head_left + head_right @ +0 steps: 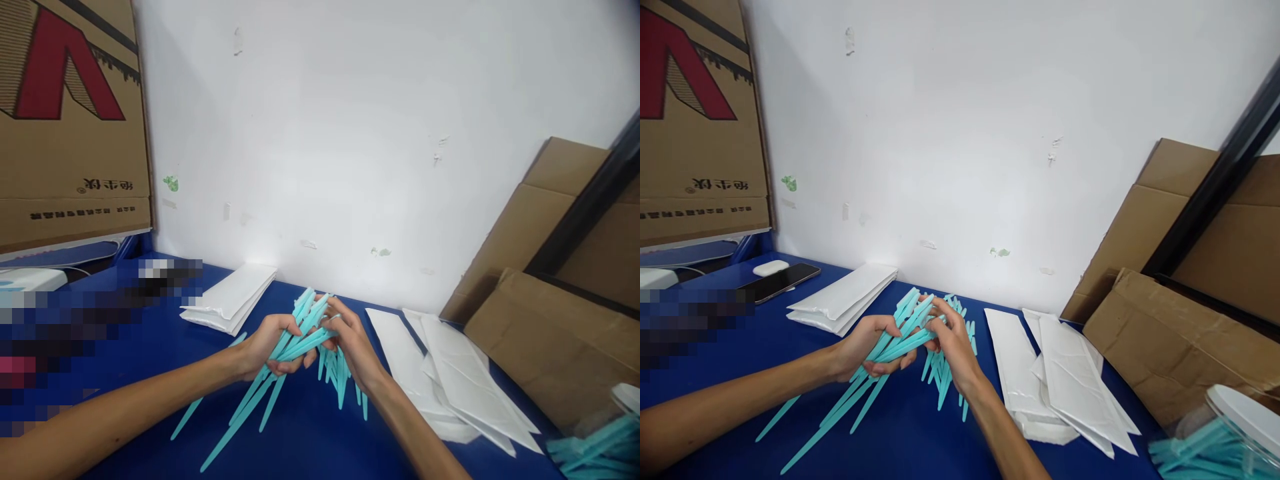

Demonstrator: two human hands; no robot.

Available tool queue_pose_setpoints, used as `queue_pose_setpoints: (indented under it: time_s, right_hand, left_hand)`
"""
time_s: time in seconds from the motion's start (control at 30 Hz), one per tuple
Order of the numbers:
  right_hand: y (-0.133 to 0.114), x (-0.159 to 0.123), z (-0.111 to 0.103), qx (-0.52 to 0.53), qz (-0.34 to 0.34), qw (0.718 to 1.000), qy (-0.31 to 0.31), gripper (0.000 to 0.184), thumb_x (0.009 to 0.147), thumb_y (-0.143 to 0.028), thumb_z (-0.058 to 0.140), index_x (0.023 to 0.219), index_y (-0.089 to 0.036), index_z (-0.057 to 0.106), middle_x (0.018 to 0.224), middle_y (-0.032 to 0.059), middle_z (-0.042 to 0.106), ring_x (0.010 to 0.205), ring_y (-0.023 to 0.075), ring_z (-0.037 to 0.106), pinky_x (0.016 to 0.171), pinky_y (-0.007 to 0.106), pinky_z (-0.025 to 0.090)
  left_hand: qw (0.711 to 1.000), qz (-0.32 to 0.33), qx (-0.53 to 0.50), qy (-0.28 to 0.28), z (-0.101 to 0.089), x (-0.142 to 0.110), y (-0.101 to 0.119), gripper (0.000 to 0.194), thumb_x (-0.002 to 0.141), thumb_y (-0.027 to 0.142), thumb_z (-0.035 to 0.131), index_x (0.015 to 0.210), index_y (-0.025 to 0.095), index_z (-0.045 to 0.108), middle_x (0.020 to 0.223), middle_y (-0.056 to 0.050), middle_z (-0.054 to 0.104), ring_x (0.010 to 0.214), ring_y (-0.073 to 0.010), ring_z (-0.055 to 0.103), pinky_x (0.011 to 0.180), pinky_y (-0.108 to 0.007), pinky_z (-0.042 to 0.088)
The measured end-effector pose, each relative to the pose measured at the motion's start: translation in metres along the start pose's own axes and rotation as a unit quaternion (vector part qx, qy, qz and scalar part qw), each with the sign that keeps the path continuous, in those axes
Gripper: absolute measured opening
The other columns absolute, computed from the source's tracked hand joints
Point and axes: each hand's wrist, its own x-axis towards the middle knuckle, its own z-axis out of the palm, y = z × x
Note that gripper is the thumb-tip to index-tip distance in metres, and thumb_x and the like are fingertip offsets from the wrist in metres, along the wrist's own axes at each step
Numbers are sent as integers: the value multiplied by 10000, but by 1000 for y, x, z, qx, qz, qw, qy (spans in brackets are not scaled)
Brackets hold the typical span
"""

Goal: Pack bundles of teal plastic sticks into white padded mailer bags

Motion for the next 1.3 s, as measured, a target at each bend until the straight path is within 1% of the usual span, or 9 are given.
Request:
queue_pose_setpoints:
  time_s: [0.17, 0.3, 0.4, 0.5, 0.7, 0.9, 1.13, 1.2, 1.3]
  right_hand:
    - [1, 0, -2, 12, 0, 1000, -16, 308, 834, -222, 567, 1120, -263, 675, 847, -16, 572, 590, 94, 384, 517, 230, 283]
    - [1, 0, -3, 9, -10, 999, -34, 240, 908, -349, 584, 1109, -246, 665, 780, -23, 514, 545, 77, 325, 517, 243, 252]
    - [1, 0, -3, 15, -3, 999, -35, 317, 921, -469, 583, 1119, -232, 656, 752, -20, 508, 533, 74, 316, 517, 246, 238]
    - [2, 0, -3, 31, 7, 999, -29, 383, 919, -518, 572, 1153, -224, 647, 749, -9, 525, 533, 79, 323, 521, 249, 233]
    - [1, 0, -7, 75, 20, 995, -64, 383, 942, -527, 536, 1184, -251, 645, 791, -5, 535, 538, 78, 355, 534, 249, 238]
    - [0, -1, -6, 93, 36, 993, -56, 362, 952, -528, 520, 1130, -248, 663, 833, 3, 568, 541, 71, 378, 546, 242, 263]
    - [0, 0, -6, 91, 42, 994, -42, 370, 943, -549, 521, 1044, -220, 657, 823, -5, 539, 527, 64, 353, 537, 244, 240]
    - [0, 0, -5, 87, 37, 995, -43, 357, 946, -548, 519, 985, -214, 637, 770, -20, 501, 525, 69, 333, 535, 247, 228]
    - [-1, -1, -4, 85, 23, 995, -45, 345, 953, -534, 518, 854, -207, 568, 670, -47, 390, 525, 81, 292, 535, 252, 221]
  left_hand:
    - [1000, -9, -7, 2, -1, 1, 0, 386, 687, 322, 399, 812, 62, 655, 591, -85, 598, 318, -90, 341, 317, -229, 111]
    - [1000, -9, -2, 5, -1, 1, -1, 411, 699, 323, 398, 844, 47, 667, 618, -91, 605, 324, -85, 350, 318, -222, 134]
    - [1000, -9, -5, -7, -3, 1, -2, 419, 713, 320, 396, 879, 50, 670, 641, -89, 612, 329, -81, 347, 314, -218, 142]
    - [1000, -12, -6, -14, -5, 1, -3, 428, 723, 314, 397, 906, 45, 675, 651, -91, 615, 333, -82, 351, 311, -219, 141]
    - [1000, -7, 1, -18, -7, 1, -3, 423, 741, 301, 382, 927, 56, 672, 648, -88, 616, 333, -85, 366, 314, -218, 140]
    - [1000, -6, 12, -17, -6, 1, -2, 392, 737, 302, 381, 857, 65, 670, 654, -93, 620, 341, -88, 367, 312, -220, 135]
    - [1000, -11, 19, -19, -7, 1, -3, 376, 714, 315, 393, 742, 61, 670, 601, -94, 591, 331, -85, 346, 313, -230, 124]
    - [999, -20, 25, -27, -7, 1, -3, 381, 713, 329, 399, 715, 60, 668, 533, -76, 547, 323, -87, 318, 313, -232, 119]
    - [999, -27, 20, -35, -7, 2, -2, 382, 704, 339, 392, 702, 67, 661, 472, -51, 491, 315, -91, 286, 304, -233, 105]
